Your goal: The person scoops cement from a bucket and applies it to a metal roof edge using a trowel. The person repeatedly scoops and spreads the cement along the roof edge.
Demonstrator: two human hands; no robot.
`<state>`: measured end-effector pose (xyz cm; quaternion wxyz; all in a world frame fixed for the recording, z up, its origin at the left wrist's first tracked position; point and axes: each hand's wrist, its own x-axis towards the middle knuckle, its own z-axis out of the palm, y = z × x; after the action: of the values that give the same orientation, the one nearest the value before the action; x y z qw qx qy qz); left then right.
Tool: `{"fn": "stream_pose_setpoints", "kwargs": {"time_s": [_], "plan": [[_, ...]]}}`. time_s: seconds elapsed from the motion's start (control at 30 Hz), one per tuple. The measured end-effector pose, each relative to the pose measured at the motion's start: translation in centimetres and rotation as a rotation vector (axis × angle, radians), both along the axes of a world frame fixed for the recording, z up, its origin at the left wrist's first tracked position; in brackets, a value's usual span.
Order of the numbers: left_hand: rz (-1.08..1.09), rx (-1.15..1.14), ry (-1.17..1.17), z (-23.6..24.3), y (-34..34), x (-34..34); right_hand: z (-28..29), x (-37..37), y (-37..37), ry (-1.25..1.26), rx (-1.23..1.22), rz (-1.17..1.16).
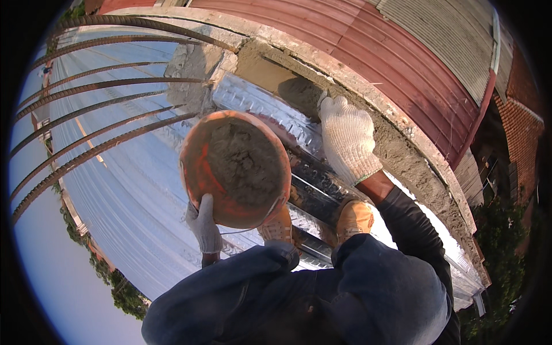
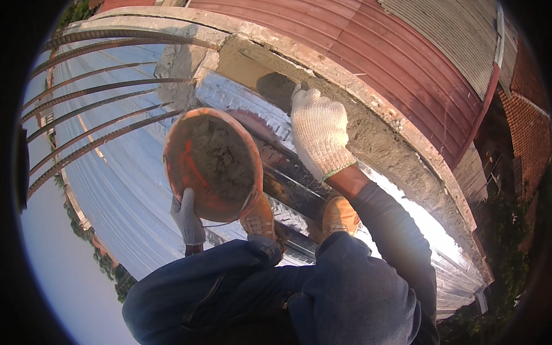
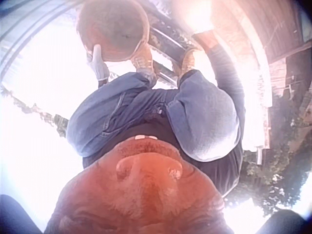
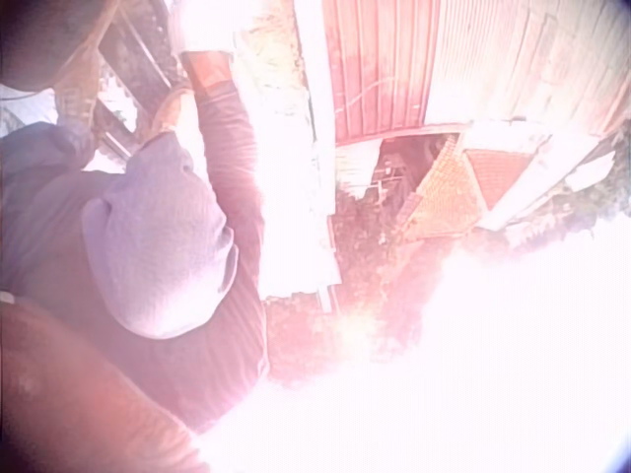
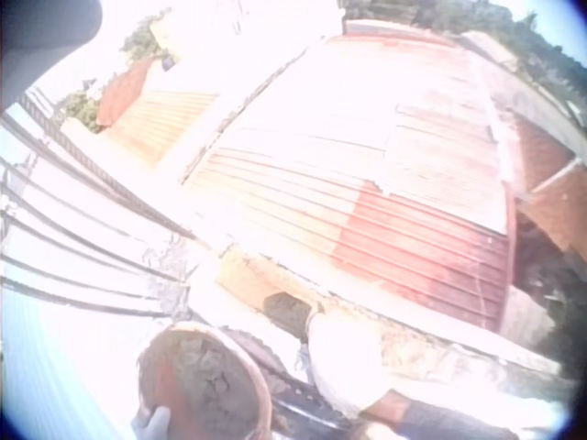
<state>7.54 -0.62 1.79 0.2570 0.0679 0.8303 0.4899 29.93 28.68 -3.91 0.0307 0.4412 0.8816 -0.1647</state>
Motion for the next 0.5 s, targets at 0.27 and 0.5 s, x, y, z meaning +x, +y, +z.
{"fn": "stream_pose_setpoints", "kwargs": {"time_s": [0.27, 0.5], "plan": [[0.056, 0.044, 0.004, 0.0, 0.2, 0.4, 1.2, -0.4, -3.4, 0.071, -0.105, 0.119], [0.020, 0.035, -0.045, 0.4, 0.1, 0.0, -0.1, -3.0, 1.6, 0.054, 0.018, 0.000]]}}
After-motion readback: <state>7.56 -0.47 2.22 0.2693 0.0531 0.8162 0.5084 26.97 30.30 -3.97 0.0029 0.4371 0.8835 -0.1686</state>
